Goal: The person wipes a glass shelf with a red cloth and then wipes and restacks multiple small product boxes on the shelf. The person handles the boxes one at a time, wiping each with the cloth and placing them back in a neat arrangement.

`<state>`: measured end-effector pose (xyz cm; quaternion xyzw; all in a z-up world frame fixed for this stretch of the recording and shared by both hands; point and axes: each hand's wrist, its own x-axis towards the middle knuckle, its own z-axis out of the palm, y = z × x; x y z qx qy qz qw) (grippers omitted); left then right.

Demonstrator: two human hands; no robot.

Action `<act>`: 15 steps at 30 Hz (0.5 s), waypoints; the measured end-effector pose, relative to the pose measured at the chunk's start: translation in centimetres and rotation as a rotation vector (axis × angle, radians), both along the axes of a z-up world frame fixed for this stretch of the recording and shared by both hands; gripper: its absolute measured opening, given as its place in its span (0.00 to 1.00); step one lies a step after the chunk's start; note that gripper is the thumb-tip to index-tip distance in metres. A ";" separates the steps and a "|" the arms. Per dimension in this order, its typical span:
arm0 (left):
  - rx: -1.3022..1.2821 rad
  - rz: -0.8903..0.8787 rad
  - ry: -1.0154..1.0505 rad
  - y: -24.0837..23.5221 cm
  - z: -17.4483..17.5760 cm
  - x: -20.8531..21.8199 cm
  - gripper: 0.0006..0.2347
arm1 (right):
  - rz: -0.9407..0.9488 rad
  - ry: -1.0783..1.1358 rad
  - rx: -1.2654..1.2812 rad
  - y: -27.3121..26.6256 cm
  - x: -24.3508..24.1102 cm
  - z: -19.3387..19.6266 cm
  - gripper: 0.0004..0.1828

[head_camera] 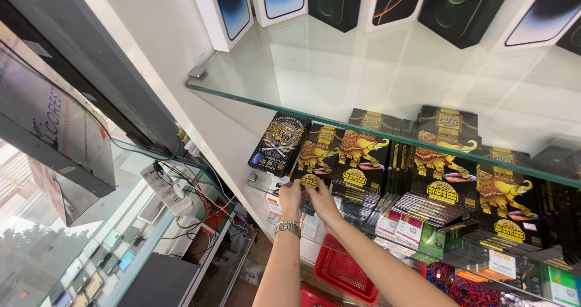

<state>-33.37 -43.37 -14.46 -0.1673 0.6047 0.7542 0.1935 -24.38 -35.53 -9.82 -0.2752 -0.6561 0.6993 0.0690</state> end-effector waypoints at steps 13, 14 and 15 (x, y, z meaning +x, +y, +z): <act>0.200 0.141 0.036 0.5 -3.8 -3.0 0.08 | 0.035 -0.100 0.013 -0.9 0.1 2.1 0.45; 0.087 0.120 0.069 0.4 -2.7 -2.4 0.07 | 0.065 -0.101 0.011 -0.8 0.6 3.2 0.44; -0.027 0.098 0.103 0.3 -1.2 -1.8 0.07 | 0.092 -0.104 -0.015 -0.7 1.2 4.3 0.46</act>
